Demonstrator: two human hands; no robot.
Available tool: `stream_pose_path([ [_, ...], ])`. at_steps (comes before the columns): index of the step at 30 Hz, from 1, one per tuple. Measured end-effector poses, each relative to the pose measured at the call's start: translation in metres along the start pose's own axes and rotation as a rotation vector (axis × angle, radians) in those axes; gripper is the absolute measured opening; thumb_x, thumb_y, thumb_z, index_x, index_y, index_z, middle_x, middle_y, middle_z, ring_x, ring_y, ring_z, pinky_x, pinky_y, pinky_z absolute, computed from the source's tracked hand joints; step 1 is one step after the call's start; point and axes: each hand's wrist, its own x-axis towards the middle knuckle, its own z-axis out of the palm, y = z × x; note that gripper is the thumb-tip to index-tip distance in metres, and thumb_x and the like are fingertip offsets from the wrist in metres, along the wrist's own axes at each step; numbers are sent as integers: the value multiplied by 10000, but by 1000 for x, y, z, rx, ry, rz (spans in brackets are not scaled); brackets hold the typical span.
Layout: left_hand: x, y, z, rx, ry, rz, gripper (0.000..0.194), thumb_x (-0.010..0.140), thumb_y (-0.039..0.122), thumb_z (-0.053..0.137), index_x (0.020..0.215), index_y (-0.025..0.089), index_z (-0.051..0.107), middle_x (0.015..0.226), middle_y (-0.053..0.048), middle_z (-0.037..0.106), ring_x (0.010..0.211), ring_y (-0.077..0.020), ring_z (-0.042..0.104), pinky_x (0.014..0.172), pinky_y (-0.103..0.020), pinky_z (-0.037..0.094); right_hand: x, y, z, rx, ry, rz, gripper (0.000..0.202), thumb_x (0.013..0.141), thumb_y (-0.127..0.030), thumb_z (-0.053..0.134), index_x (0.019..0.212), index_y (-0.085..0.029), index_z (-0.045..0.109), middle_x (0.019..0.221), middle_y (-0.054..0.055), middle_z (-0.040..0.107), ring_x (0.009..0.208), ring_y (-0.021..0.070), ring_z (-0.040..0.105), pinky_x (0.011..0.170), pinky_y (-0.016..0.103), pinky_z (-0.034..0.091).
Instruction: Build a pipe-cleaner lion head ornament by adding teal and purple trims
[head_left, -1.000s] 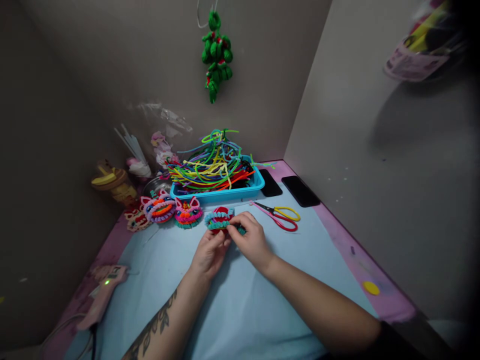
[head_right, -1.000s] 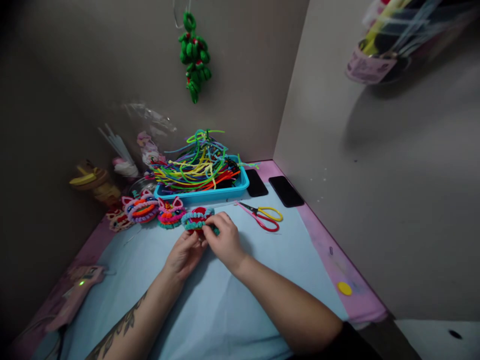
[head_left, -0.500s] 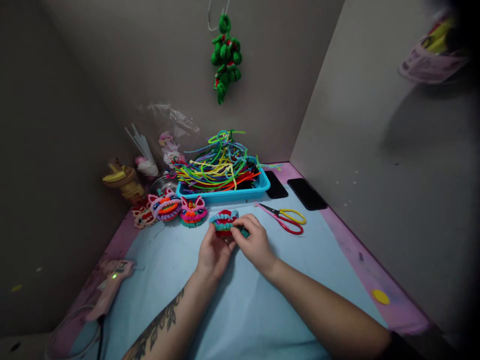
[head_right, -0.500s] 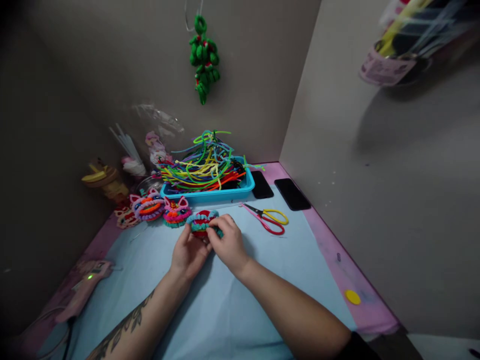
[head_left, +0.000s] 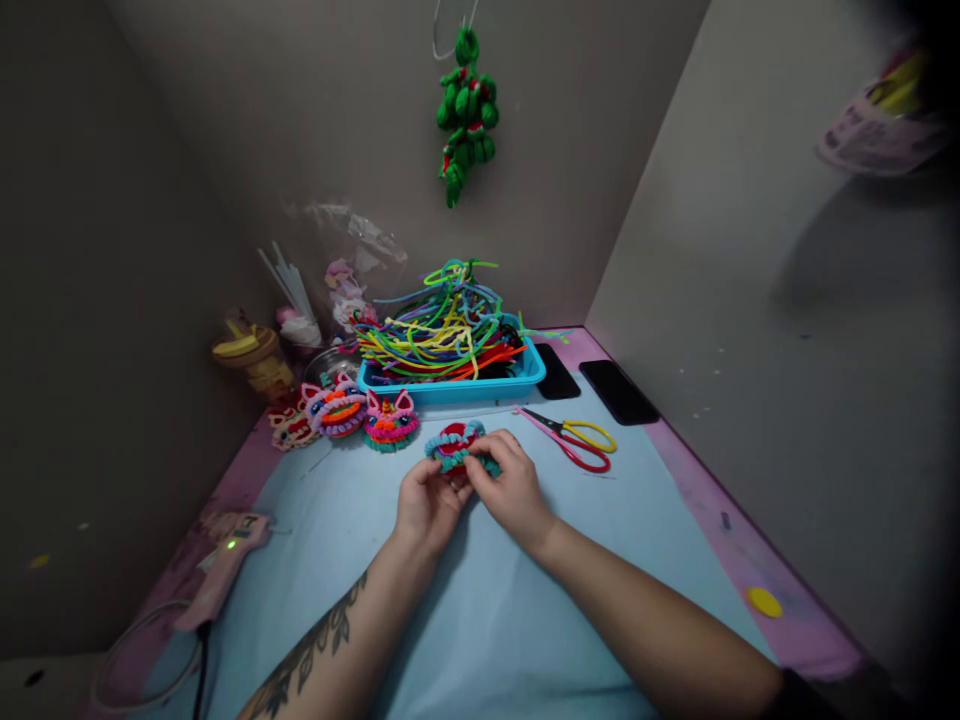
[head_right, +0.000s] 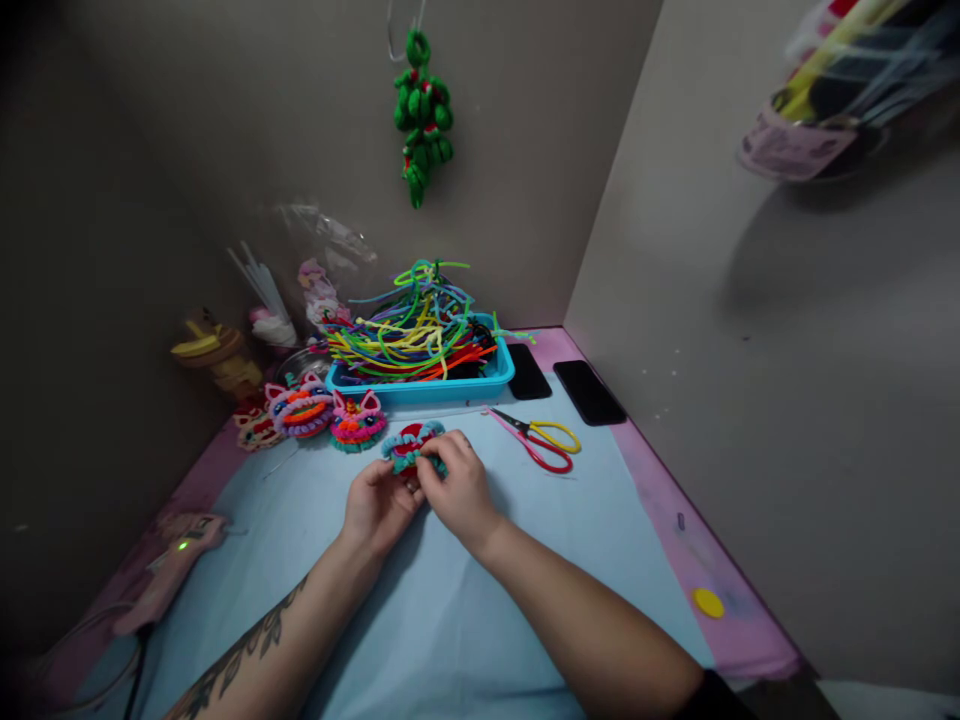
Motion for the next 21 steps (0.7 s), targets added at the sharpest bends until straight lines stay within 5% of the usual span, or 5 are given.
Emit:
stream_pose_path([
  [21, 1, -2, 2, -13, 50, 50, 182, 567, -8, 505, 626, 104, 637, 594, -51, 663, 569, -118, 607, 628, -229, 526, -2, 1, -1, 18, -9, -43, 124, 794, -104, 535, 836, -209, 585, 834, 30, 546, 824, 165, 559, 758, 303, 470],
])
